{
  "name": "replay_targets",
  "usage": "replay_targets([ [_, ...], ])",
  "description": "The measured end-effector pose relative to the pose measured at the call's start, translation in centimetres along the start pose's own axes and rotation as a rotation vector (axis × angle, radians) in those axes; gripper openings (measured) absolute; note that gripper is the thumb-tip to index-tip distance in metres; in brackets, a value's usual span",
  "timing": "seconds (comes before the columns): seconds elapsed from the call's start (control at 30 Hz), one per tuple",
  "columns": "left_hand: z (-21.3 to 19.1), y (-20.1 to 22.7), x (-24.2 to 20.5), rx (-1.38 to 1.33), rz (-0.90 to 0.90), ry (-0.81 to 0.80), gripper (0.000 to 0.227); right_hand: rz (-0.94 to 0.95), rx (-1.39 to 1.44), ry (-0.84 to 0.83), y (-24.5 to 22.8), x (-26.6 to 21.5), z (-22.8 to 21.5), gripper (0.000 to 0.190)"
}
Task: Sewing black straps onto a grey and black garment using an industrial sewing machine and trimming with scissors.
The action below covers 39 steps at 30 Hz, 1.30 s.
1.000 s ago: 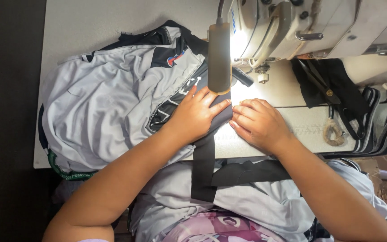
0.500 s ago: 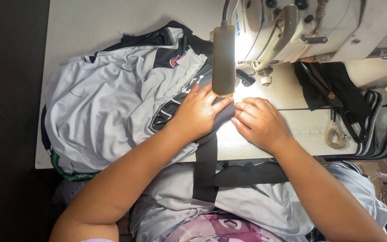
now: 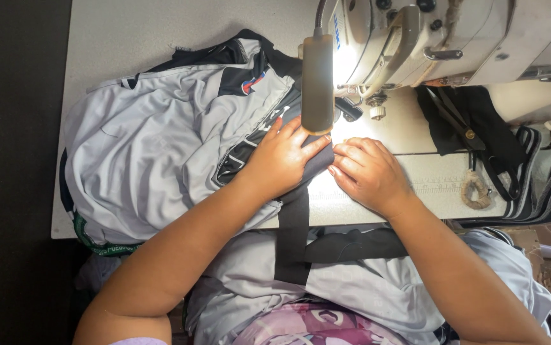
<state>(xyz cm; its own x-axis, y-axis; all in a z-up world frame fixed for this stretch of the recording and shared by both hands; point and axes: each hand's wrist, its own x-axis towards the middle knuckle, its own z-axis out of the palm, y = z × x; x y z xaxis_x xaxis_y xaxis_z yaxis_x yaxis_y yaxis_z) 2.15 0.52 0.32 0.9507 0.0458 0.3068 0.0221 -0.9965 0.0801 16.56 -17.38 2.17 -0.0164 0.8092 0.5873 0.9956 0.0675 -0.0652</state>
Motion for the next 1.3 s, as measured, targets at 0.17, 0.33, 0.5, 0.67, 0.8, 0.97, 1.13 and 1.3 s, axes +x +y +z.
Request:
replay_targets([
  [0.17,-5.6,-0.7,-1.9,-0.123,-0.11,-0.123,0.062,0.103,0.01,-0.056,-1.3,-1.1,-1.0,0.017],
  [0.33,-11.5,-0.2,-9.7,-0.232,-0.217,-0.194,0.064,0.326,0.135,-0.076,-8.0,-2.5,-1.6,0.034],
  [0.5,-12.4,-0.2,-14.1,-0.023,-0.289,-0.148,0.034,0.431,0.556,-0.078,-10.1,-1.3,-2.1,0.02],
  [0.67,-18.5,4.5,-11.3,0.099,-0.418,-0.159,0.041,1.264,1.767,0.413,-4.7,-5.3,-8.3,0.003],
  [0.8,-16.2,11.2,-8.0,-0.289,0.022,0.227,0.017,1.174,1.662,0.654,-2.6,-6.1,-15.8,0.03],
  [0.97,-10.4,11.7,-4.5,-0.101,-0.178,-0.242,0.068,0.979,1.061,0.583,-7.5,-6.4,-19.6,0.025],
  [1.13,-9.8,8.0,-3.6,-0.172,-0.317,0.291,0.057,0.252,0.831,-0.627,-14.1,-0.7,-16.8,0.029],
  [1.3,-7.9,8.3,-4.2,-0.778,-0.548,0.542,0.018,0.38,0.343,-0.162,-8.6,-0.1,-11.9,0.026],
])
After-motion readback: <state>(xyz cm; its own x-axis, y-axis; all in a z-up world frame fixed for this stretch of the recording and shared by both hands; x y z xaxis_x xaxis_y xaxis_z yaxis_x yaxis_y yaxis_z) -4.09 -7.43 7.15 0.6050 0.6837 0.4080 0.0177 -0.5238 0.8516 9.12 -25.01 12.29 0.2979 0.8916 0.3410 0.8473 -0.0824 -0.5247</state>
